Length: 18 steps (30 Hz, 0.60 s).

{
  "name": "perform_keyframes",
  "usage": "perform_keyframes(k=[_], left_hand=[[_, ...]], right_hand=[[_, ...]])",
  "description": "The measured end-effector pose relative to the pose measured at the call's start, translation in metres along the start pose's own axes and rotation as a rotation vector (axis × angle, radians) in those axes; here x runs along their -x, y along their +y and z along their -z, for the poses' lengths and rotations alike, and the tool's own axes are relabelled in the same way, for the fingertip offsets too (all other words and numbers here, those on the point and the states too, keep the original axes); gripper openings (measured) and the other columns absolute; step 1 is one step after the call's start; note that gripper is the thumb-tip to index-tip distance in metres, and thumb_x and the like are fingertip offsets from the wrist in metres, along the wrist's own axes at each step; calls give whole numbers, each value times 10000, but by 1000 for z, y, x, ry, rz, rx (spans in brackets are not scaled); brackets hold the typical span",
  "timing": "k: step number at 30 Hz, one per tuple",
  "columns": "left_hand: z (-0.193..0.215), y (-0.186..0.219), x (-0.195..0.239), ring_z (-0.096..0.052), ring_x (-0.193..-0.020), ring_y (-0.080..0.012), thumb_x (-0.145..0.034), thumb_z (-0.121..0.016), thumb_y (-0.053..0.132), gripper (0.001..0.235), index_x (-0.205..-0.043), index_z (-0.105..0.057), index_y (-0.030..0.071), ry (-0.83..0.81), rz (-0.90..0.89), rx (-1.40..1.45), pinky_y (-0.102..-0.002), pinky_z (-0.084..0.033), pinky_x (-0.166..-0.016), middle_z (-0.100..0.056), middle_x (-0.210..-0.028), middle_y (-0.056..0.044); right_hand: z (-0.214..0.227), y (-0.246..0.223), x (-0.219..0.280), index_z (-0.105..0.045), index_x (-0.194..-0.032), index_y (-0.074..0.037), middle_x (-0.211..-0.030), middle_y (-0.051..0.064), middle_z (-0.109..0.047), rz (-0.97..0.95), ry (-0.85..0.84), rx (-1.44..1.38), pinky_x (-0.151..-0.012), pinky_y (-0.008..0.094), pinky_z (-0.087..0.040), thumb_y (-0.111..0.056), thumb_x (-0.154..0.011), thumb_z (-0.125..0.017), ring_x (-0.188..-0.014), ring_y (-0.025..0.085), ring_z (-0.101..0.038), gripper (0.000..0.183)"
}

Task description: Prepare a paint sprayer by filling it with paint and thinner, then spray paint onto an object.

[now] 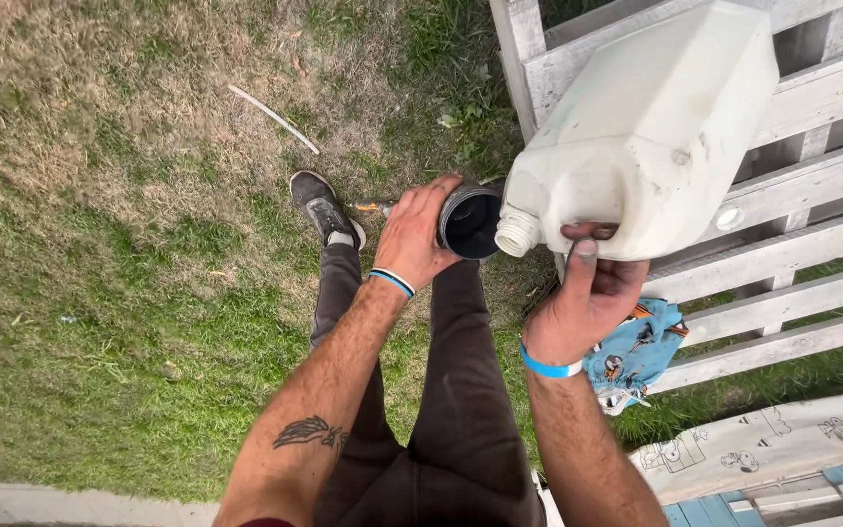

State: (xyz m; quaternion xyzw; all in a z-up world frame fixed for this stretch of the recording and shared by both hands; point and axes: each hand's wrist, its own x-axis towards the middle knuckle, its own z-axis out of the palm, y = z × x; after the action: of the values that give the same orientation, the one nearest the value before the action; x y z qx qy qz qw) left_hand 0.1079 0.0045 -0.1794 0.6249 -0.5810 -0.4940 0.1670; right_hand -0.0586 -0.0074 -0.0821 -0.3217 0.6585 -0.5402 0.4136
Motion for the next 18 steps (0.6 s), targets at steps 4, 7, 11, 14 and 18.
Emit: perform_keyframes(k=[4,7,11,14,18], left_hand=[[-1,-6,4,-520,-1318,-336,-585,-945,174,991,-1450,-466,108,18,10,12,-459,-412,-1131,-542,-1474,-100],[-1,-10,5,-520,-1319,-336,-577,-942,167,1004,-1456,-462,105,26,6,11,-462,-409,-1132,-537,-1486,-103],[-2,-13,7,-523,-1317,-334,-573,-943,175,1007,-1455,-462,111,31,16,9,-455,-416,-1133,-541,-1480,-98],[-3,-15,9,-518,-1317,-340,-584,-949,174,993,-1447,-462,113,38,14,11,-457,-414,-1121,-543,-1470,-101],[-4,-19,8,-516,-1320,-342,-569,-941,153,1012,-1455,-455,109,23,19,22,-445,-415,-1131,-537,-1481,-104]], right_hand=[[-4,5,11,-534,-1264,-20,-1171,81,-674,4,-24,28,-1028,314,-488,-90,-1104,-644,-1077,146,-612,207],[-7,5,15,-529,-1288,-22,-1142,78,-667,26,-55,38,-1067,312,-478,-104,-1118,-639,-1100,138,-597,219],[-7,7,18,-530,-1270,-23,-1192,75,-665,10,-50,35,-1049,313,-485,-109,-1101,-638,-1097,140,-601,218],[-6,9,21,-537,-1278,-16,-1195,79,-665,15,-55,40,-1047,308,-477,-116,-1108,-660,-1088,141,-597,232],[-9,7,24,-541,-1301,4,-1205,83,-670,6,-61,74,-1038,310,-484,-145,-1101,-661,-1095,144,-610,277]])
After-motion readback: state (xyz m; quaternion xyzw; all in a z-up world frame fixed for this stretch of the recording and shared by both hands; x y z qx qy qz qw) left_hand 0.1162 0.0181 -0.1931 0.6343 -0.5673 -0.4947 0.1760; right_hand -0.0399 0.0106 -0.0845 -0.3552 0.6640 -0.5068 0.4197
